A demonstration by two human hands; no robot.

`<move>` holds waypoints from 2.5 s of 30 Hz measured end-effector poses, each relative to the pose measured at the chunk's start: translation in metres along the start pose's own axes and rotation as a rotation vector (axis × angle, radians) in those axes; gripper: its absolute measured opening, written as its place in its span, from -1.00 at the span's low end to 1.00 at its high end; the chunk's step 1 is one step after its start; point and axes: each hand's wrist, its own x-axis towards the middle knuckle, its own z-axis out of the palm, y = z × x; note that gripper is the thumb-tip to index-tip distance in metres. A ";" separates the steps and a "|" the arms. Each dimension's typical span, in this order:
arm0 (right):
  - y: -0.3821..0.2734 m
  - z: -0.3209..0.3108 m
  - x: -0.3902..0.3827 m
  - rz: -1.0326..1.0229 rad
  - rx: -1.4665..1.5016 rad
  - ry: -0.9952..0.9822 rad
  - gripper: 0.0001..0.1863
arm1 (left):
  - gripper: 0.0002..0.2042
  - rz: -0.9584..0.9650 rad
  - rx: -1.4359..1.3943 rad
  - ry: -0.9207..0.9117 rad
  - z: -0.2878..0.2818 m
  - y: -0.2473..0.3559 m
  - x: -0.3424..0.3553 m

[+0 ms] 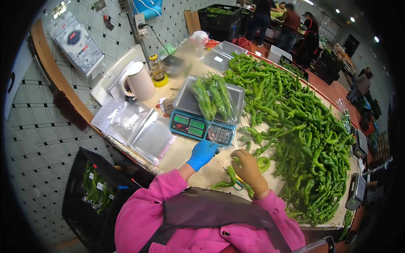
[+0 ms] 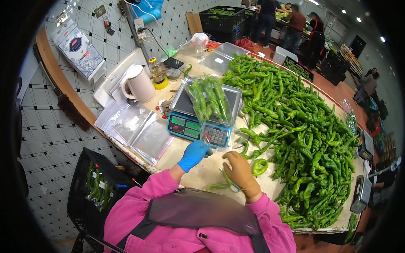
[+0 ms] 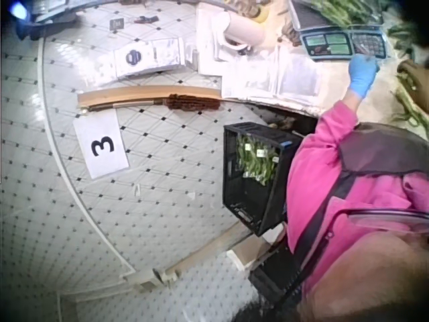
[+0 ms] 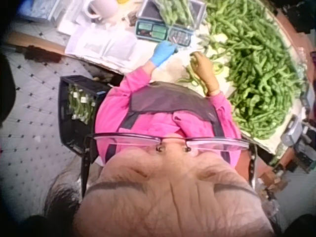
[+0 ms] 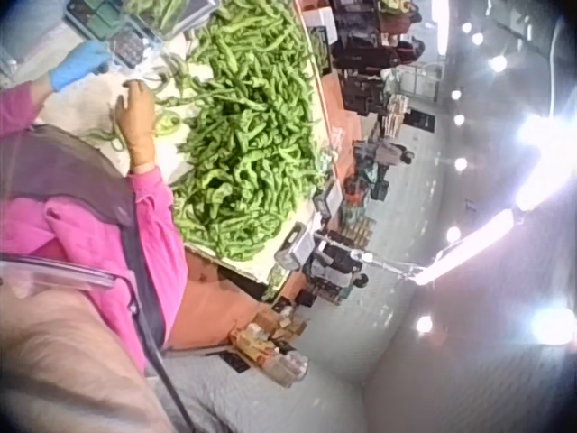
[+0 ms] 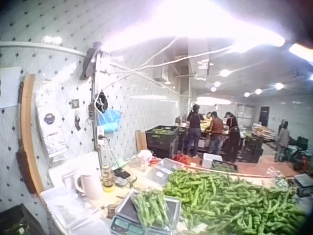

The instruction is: The person sorts green peppers on a table, trims stems with scissors, and places them into plastic bags. The person weighs the bags on a digital scale and sets them aside.

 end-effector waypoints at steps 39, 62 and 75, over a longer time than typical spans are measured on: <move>-0.012 0.079 0.065 -0.076 0.127 0.363 -0.83 | -0.63 -0.132 -0.648 -0.025 -0.021 -0.032 0.026; 0.074 -0.051 -0.462 1.405 0.218 1.371 -0.83 | -0.45 -0.073 -0.318 -0.199 -0.059 -0.015 -0.002; 0.062 -0.039 -0.143 0.620 0.137 0.633 -0.73 | -0.56 0.046 -0.176 0.092 -0.096 -0.017 -0.023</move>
